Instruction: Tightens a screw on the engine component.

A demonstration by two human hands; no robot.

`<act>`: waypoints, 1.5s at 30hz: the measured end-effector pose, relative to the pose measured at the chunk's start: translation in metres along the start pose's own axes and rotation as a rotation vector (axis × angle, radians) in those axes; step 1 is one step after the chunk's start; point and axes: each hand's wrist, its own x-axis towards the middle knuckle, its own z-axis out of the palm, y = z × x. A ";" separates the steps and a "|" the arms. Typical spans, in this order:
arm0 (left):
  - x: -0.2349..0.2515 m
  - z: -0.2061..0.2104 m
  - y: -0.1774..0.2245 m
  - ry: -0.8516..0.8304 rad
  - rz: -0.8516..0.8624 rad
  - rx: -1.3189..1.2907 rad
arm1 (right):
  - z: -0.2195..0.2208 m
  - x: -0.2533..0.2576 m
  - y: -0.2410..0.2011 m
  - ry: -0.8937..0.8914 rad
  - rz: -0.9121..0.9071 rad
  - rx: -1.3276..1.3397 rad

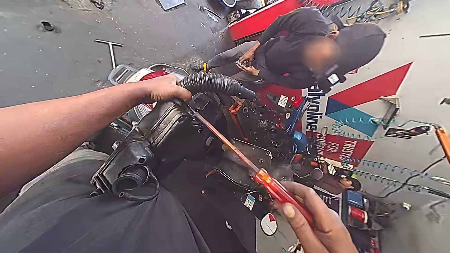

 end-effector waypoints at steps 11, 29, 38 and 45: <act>0.001 0.003 0.008 -0.003 -0.048 -0.050 | 0.011 0.000 0.007 -0.002 0.102 0.263; 0.006 0.002 0.006 -0.026 -0.042 0.016 | 0.006 0.002 0.010 0.222 -0.449 -0.827; 0.006 0.002 0.004 -0.011 -0.048 -0.021 | 0.002 0.007 0.013 -0.067 0.053 0.118; 0.007 0.006 0.000 0.024 -0.049 -0.029 | 0.017 0.002 0.012 0.217 -0.309 -0.468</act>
